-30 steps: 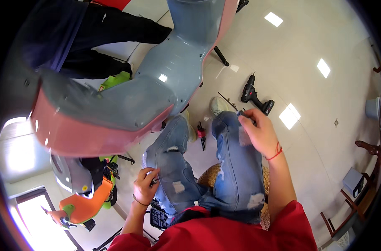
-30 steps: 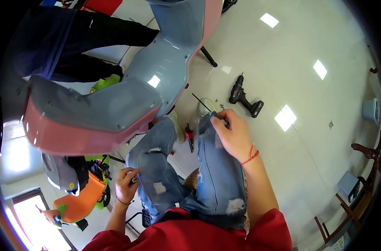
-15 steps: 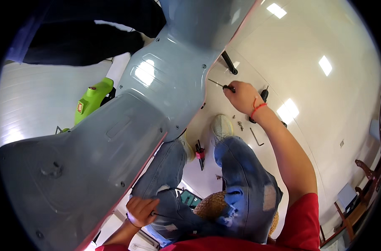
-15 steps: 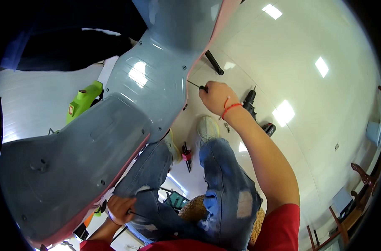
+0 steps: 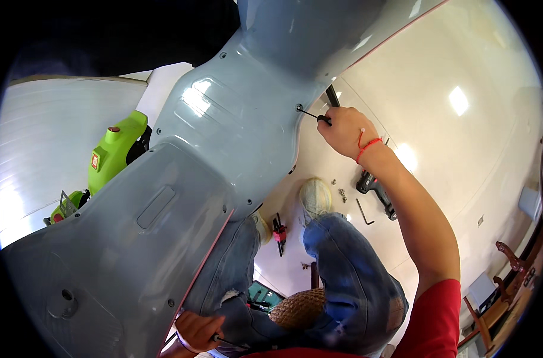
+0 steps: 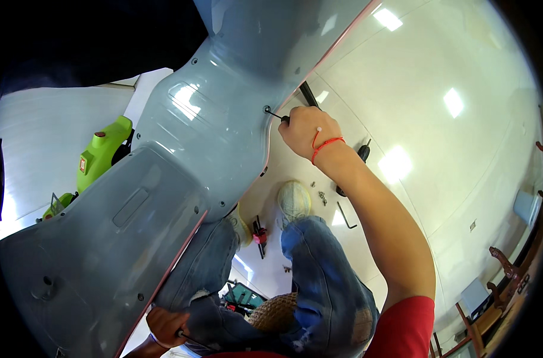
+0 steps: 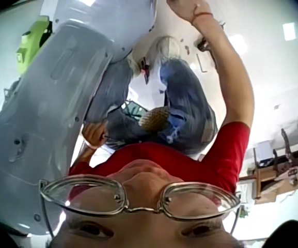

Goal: The person selects an allen key from a set, unscrews fasteners from the scooter body panels using allen keys and screwdrivers, and gathers the removed screws by hand.

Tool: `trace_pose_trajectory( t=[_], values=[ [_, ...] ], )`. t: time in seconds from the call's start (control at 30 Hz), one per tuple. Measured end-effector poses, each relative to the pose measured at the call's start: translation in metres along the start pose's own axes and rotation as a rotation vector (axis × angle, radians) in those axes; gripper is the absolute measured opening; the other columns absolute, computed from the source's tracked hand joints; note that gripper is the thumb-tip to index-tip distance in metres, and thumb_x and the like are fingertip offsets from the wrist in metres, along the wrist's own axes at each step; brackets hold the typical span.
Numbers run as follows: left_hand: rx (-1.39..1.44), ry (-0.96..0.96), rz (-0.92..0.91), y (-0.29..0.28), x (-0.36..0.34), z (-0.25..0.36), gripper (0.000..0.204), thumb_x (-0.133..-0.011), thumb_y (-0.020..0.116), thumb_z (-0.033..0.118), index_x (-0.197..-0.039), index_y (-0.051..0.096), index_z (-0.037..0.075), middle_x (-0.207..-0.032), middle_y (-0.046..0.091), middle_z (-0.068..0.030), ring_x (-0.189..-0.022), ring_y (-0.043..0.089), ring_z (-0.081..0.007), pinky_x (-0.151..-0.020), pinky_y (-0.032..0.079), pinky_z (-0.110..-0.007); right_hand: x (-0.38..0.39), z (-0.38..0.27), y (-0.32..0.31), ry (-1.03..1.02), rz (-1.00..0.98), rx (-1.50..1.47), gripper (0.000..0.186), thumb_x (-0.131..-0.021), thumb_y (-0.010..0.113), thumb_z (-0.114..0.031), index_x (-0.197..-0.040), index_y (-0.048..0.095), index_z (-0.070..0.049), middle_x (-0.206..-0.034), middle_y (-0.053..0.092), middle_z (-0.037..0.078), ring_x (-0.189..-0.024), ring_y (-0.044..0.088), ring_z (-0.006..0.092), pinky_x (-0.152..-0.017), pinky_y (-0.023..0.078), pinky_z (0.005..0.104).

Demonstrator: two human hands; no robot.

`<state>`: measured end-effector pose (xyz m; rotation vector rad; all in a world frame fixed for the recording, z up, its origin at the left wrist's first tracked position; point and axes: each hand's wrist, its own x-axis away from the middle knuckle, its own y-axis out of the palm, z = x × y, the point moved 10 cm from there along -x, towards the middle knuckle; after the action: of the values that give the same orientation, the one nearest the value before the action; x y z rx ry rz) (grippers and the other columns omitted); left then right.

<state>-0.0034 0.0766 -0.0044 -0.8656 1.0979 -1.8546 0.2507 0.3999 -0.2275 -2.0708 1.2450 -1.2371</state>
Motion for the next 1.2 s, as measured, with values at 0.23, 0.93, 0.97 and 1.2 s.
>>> trace_pose_trajectory(
  t=[0.23, 0.93, 0.97, 1.2],
  values=[
    [-0.011, 0.000, 0.036, 0.001, 0.005, -0.001, 0.025, -0.062, 0.067, 0.015, -0.087, 0.067, 0.009, -0.067, 0.058, -0.0003, -0.049, 0.047, -0.0198, -0.049, 0.032, -0.035, -0.012, 0.006, -0.003, -0.112, 0.048, -0.001, 0.034, -0.085, 0.054, -0.028, -0.084, 0.067, 0.004, -0.076, 0.063, 0.025, -0.073, 0.061, 0.0414, -0.071, 0.048, 0.0459],
    [-0.012, -0.002, 0.088, -0.001, 0.004, 0.002, 0.021, -0.068, 0.063, 0.010, -0.088, 0.066, 0.009, -0.066, 0.058, -0.0015, -0.048, 0.047, -0.0197, -0.048, 0.033, -0.034, 0.011, 0.017, 0.071, 0.072, 0.170, -0.464, 0.036, -0.091, 0.052, -0.030, -0.088, 0.059, 0.005, -0.075, 0.063, 0.023, -0.069, 0.062, 0.0365, -0.067, 0.047, 0.0433],
    [-0.006, -0.008, 0.088, -0.001, 0.005, 0.001, 0.021, -0.068, 0.063, 0.010, -0.088, 0.065, 0.009, -0.066, 0.058, -0.0017, -0.048, 0.047, -0.0199, -0.048, 0.033, -0.034, 0.009, 0.017, 0.070, 0.072, 0.168, -0.468, 0.036, -0.091, 0.052, -0.030, -0.088, 0.059, 0.005, -0.075, 0.063, 0.023, -0.069, 0.062, 0.0365, -0.067, 0.047, 0.0433],
    [-0.013, 0.013, 0.095, -0.002, 0.007, 0.003, 0.020, -0.070, 0.063, 0.010, -0.090, 0.065, 0.009, -0.066, 0.057, -0.0021, -0.048, 0.047, -0.0200, -0.048, 0.033, -0.034, -0.010, 0.027, 0.071, 0.180, -0.146, -0.690, 0.037, -0.087, 0.051, -0.028, -0.078, 0.060, 0.007, -0.080, 0.062, 0.030, -0.077, 0.060, 0.0476, -0.074, 0.048, 0.0499]
  ],
)
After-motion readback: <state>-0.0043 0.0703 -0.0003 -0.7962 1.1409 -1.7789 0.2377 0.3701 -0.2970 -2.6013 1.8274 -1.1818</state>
